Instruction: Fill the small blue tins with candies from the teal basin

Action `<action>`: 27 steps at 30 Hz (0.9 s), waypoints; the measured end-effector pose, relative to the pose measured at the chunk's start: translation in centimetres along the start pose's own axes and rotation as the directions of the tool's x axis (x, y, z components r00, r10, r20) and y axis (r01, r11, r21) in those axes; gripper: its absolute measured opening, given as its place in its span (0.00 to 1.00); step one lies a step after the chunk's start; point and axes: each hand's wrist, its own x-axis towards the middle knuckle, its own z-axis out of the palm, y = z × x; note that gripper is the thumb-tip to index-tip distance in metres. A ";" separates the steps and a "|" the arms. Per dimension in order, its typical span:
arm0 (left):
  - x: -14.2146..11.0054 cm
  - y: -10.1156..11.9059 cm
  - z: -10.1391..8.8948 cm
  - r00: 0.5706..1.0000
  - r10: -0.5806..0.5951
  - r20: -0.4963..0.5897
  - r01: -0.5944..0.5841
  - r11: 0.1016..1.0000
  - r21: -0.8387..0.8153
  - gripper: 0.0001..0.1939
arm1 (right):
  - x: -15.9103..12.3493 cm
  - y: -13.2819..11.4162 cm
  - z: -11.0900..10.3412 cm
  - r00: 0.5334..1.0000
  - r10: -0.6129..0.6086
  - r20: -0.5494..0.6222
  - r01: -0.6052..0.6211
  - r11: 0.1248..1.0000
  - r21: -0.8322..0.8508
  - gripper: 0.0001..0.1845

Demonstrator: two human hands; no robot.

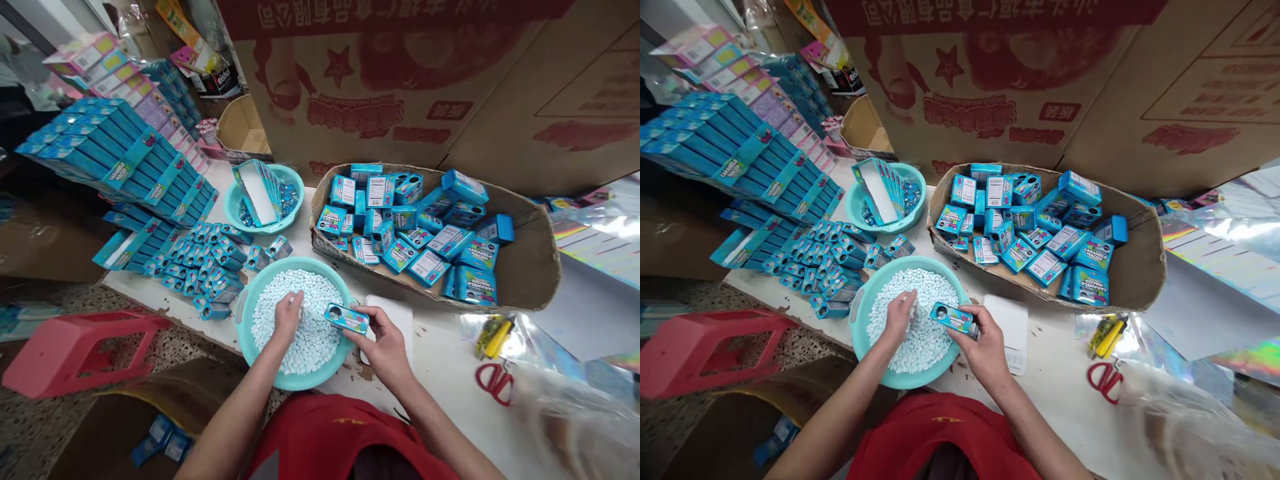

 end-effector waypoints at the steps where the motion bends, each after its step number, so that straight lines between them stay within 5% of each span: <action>1: -0.3 1.0 -0.5 0.998 -0.066 -0.019 0.062 0.982 -0.179 0.19 | 0.0 0.0 0.5 0.999 -0.036 0.021 0.037 0.998 -0.046 0.17; 3: -1.2 3.1 -0.9 0.994 -0.110 0.001 0.099 0.890 -0.445 0.18 | 0.2 0.0 1.7 0.991 -0.110 0.073 0.119 0.984 -0.133 0.15; 6: -2.2 5.4 -0.6 0.998 -0.059 0.001 0.048 0.794 -0.606 0.15 | 0.4 0.0 3.3 0.970 -0.166 0.177 0.201 0.958 -0.205 0.14; 12: -2.3 5.9 0.3 0.988 -0.053 -0.143 -0.055 0.749 -0.661 0.18 | 0.4 -0.1 4.3 0.958 -0.177 0.226 0.232 0.941 -0.246 0.16; 20: -2.1 6.7 0.0 0.993 -0.068 -0.101 -0.022 0.716 -0.698 0.24 | 0.9 0.3 3.7 0.976 -0.077 0.203 0.102 0.988 -0.114 0.16; 23: -1.3 4.8 -1.4 0.994 -0.040 -0.105 -0.025 0.831 -0.556 0.23 | 0.6 0.1 1.4 0.965 -0.026 0.262 0.008 0.998 0.070 0.19; 25: -0.4 2.7 -2.4 0.996 0.033 -0.089 -0.054 0.969 -0.241 0.20 | 0.3 0.0 -0.8 0.974 -0.021 0.225 -0.014 0.989 0.149 0.21; 27: 0.5 0.6 -3.1 0.990 0.134 -0.047 -0.125 0.980 0.157 0.13 | 0.0 0.2 -3.0 0.994 -0.025 0.108 0.010 0.991 0.136 0.21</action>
